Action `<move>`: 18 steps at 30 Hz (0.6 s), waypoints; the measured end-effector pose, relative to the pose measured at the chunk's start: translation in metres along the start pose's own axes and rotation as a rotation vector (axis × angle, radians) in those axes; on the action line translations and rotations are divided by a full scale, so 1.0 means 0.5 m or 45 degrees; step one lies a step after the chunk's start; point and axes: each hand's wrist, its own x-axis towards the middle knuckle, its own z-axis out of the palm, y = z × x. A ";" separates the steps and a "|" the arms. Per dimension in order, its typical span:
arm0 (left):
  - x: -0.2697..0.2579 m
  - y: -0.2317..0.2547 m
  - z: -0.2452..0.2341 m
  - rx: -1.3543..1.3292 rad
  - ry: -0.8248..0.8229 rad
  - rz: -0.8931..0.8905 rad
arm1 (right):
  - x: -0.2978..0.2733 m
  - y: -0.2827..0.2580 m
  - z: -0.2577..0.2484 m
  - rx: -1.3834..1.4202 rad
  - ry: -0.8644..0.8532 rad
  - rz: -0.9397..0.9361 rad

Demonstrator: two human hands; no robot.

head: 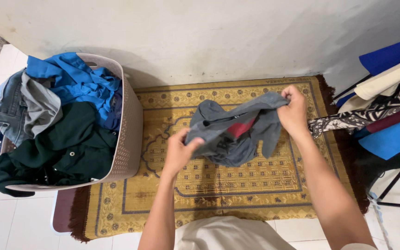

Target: The person takes a gray t-shirt from a laundry basket, places it on a hanger, and hangs it on a clothing rack. They then take a dark green long-sleeved shirt, fold it on the floor, and button it.

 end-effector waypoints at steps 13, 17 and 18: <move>-0.029 -0.014 0.082 0.698 0.534 0.529 | -0.076 0.028 0.043 0.172 -0.226 -0.084; -0.014 -0.007 0.108 0.612 0.498 0.586 | -0.121 -0.051 0.083 0.116 -0.648 0.304; -0.013 -0.004 0.116 0.594 0.492 0.621 | -0.132 -0.066 0.092 0.152 -0.802 0.479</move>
